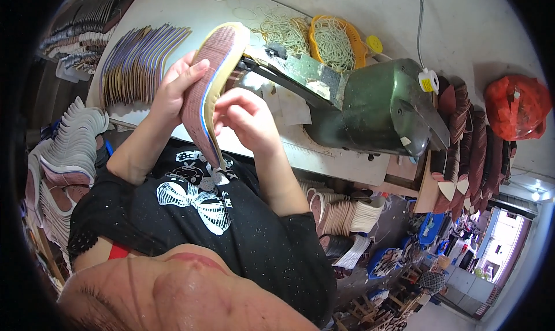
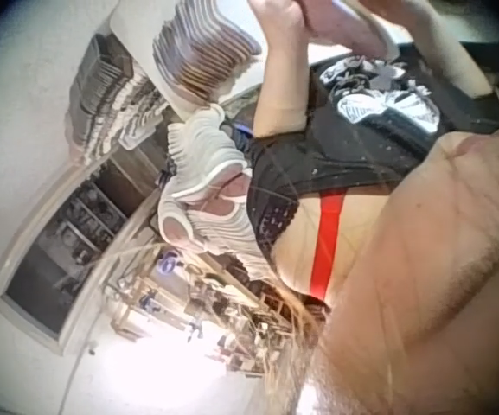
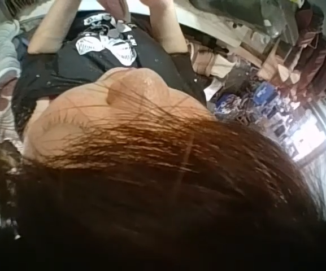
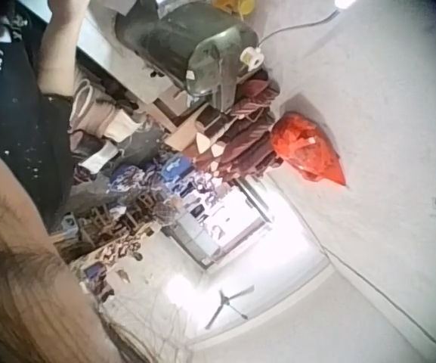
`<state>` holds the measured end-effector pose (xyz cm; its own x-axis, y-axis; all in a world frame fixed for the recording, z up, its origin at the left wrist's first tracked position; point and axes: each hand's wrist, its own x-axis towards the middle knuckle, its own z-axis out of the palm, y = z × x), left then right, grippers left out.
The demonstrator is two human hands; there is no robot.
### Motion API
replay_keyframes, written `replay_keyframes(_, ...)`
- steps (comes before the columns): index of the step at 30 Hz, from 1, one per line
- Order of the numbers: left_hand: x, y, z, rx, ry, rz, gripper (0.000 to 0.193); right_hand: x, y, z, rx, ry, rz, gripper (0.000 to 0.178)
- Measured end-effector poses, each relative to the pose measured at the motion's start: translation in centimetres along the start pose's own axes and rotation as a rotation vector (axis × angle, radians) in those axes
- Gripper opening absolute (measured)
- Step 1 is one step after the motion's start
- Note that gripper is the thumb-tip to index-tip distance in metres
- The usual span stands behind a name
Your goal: The recorder is applying material or finishing components for shoes at a workbench in a factory setting.
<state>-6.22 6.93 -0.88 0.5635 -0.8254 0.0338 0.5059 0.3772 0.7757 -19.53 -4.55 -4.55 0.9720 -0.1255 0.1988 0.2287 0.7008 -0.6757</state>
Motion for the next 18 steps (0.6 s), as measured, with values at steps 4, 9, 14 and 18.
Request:
replay_keyframes(4,0.1,-0.6,1.2,0.136,-0.099,-0.076,0.028,0.4,0.8,-0.7,0.000,0.086,0.078,0.045)
replay_keyframes(9,-0.1,-1.1,2.3,0.225,-0.091,-0.024,0.027,1.0,-0.7,-0.2,-0.288,0.190,0.090,0.046)
replay_keyframes(14,0.5,-1.1,2.0,0.328,-0.034,0.074,0.025,0.1,-3.0,0.7,-0.345,0.128,0.172,0.023)
replay_keyframes(18,1.0,-1.2,2.3,0.360,-0.084,0.077,0.024,-0.4,-2.4,-1.1,-0.333,0.105,0.121,0.019)
